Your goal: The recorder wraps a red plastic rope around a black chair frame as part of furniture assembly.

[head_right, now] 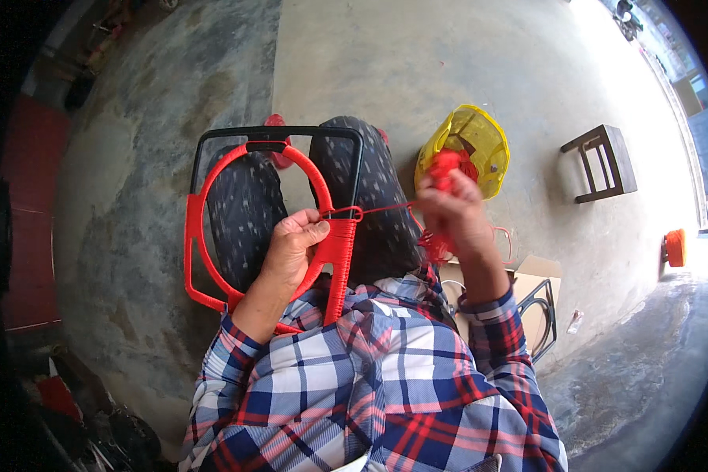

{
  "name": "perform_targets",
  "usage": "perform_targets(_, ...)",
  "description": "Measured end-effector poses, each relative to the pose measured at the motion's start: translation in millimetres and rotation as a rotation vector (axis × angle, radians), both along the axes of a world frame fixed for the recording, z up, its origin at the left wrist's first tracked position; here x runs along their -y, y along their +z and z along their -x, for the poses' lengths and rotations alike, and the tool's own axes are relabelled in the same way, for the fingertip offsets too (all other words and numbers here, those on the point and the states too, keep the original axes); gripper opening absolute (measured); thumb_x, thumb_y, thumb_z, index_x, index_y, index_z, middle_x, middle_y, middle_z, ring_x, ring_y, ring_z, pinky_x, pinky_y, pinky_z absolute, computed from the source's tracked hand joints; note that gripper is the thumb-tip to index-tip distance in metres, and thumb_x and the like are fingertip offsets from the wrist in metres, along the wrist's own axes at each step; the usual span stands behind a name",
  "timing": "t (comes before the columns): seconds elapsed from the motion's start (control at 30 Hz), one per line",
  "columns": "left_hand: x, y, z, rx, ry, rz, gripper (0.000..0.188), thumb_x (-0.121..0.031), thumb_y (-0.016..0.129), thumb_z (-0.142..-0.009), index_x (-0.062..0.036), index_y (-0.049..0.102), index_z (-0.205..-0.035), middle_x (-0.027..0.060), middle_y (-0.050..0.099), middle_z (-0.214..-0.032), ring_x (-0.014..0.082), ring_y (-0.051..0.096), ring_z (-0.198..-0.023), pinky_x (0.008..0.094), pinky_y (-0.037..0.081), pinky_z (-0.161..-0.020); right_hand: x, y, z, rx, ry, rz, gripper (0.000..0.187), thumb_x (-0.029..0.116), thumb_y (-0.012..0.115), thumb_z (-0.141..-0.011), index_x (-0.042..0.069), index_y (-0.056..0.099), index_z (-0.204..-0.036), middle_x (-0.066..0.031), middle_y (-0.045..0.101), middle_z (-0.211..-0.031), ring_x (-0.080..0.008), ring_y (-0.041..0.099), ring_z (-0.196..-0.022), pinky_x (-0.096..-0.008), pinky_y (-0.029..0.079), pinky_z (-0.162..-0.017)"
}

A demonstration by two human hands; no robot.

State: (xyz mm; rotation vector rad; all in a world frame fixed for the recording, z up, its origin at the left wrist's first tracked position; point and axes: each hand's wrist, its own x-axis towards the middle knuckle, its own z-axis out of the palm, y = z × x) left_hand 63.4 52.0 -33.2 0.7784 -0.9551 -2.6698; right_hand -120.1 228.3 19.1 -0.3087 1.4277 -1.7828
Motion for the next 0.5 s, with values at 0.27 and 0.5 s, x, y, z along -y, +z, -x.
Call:
perform_targets(0.27,-5.2,-3.1,5.8,0.065,-0.067,0.359,0.048,-0.011,0.062,-0.087,0.0064,0.041,-0.127,0.0138,0.065,-0.097,0.0198,0.064,-0.090,0.0282,0.050,-0.082,11.3,44.0,-49.5,0.349,0.172,0.347,0.017,0.003,0.056,-0.080,0.005,0.050,-0.096,-0.0008,0.046,-0.066,-0.0075,0.039,-0.052,-0.0230,0.030,-0.045)
perform_targets(0.5,-7.4,-9.8,12.0,0.194,0.011,0.920,0.063,-0.045,0.049,-0.094,0.0042,0.035,-0.132,0.0201,0.059,-0.109,0.0274,0.060,-0.100,0.0346,0.048,-0.085,18.2,52.2,-42.1,-0.311,0.884,0.389,0.019,0.010,0.065,-0.083,-0.001,0.063,-0.099,-0.0083,0.061,-0.091,-0.0154,0.057,-0.080,-0.0281,0.044,-0.069)
